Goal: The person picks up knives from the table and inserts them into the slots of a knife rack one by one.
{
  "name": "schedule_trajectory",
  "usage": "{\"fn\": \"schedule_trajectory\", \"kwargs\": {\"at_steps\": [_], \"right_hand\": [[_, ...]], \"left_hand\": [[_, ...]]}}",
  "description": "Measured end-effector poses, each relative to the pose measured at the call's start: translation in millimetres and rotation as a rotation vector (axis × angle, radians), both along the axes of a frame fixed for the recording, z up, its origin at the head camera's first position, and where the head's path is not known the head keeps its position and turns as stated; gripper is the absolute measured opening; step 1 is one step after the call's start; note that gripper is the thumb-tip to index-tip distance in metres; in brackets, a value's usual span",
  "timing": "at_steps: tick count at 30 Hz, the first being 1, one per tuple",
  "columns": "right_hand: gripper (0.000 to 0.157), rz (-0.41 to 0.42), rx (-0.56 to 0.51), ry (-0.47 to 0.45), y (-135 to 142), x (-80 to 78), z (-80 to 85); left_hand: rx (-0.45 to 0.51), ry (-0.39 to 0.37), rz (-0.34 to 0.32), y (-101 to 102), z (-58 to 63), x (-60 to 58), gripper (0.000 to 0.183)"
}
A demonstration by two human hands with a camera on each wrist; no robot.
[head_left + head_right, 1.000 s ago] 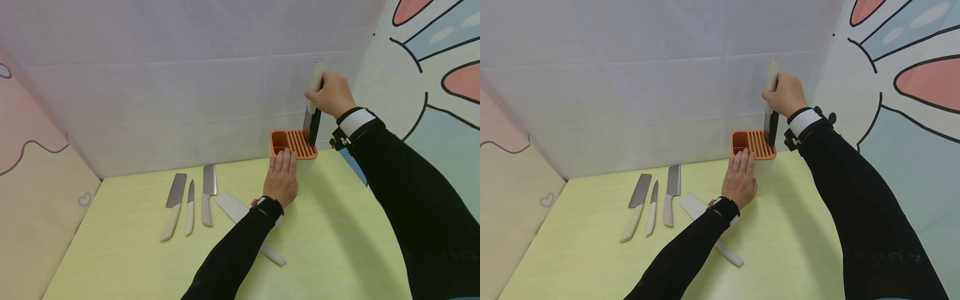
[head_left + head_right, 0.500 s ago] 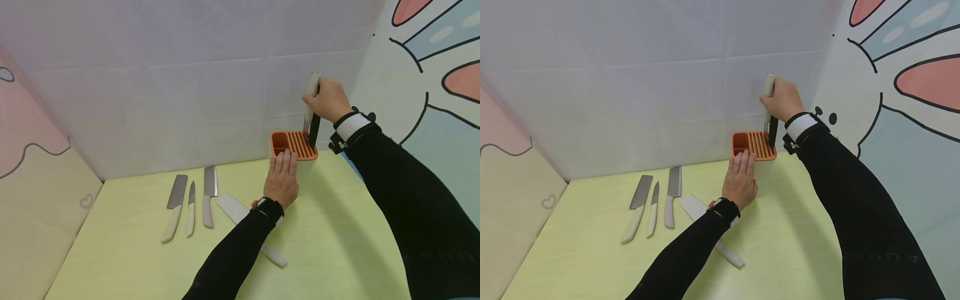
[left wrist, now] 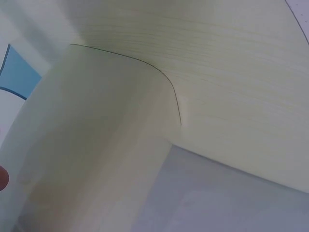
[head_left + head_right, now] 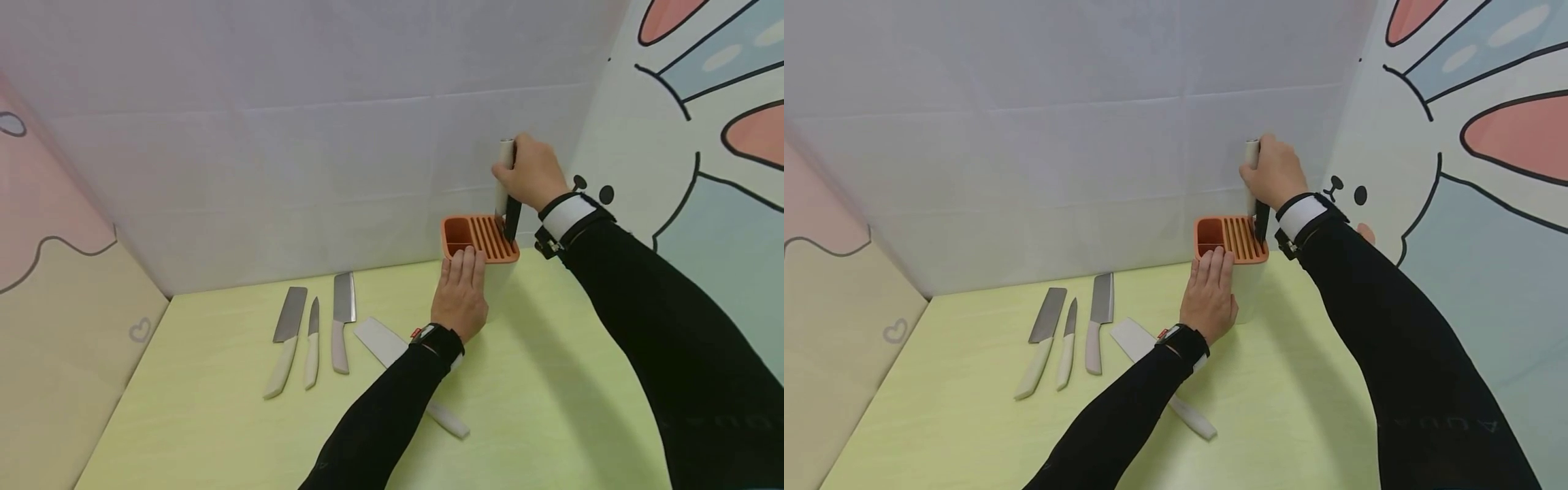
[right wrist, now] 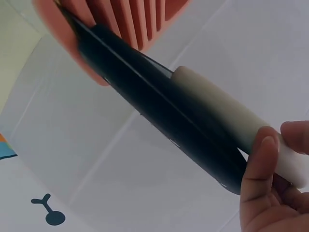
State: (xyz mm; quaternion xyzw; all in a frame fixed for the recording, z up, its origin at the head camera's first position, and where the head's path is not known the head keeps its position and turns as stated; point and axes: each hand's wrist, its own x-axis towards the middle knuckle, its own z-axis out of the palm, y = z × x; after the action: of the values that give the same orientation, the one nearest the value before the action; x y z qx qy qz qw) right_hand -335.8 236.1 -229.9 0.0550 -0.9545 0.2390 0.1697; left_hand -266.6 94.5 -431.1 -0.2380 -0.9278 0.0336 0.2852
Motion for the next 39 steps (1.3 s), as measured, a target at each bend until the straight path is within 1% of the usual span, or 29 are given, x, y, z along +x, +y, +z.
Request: {"fn": "schedule_trajectory", "kwargs": {"at_steps": [3,6,12,22,27,30,33,39], "right_hand": [[0.052,0.009,-0.009,0.020,-3.4,0.5,0.1],[0.057,0.031,0.022,0.045,-5.3,-0.2,-1.0],[0.051,0.036,0.157,0.066,-4.9,1.1,-2.7],[0.050,0.065,0.252,0.102,-1.9,-1.2,-5.3],[0.050,0.069,0.378,0.166,-0.2,-2.5,-6.0],[0.050,0.056,0.433,0.174,0.0,-2.9,-6.4],[0.051,0.045,0.437,0.158,0.1,-3.1,-6.9],[0.055,0.034,0.410,0.131,3.1,-4.2,-9.5]], "left_hand": [[0.000,0.002,0.005,-0.1,-0.3,-0.4,0.065],[-0.002,0.003,0.009,0.1,-0.5,-1.0,0.066],[-0.007,-0.003,0.011,0.3,-1.0,-1.8,0.066],[-0.007,0.012,0.012,-1.2,-1.4,-3.1,0.066],[-0.004,0.012,0.012,-2.5,-1.5,-3.1,0.066],[-0.008,0.015,0.015,-3.2,-1.1,-2.6,0.066],[-0.010,0.014,0.018,-3.2,-0.4,-2.0,0.066],[-0.015,-0.003,0.019,-2.2,-1.2,-1.6,0.066]]}}
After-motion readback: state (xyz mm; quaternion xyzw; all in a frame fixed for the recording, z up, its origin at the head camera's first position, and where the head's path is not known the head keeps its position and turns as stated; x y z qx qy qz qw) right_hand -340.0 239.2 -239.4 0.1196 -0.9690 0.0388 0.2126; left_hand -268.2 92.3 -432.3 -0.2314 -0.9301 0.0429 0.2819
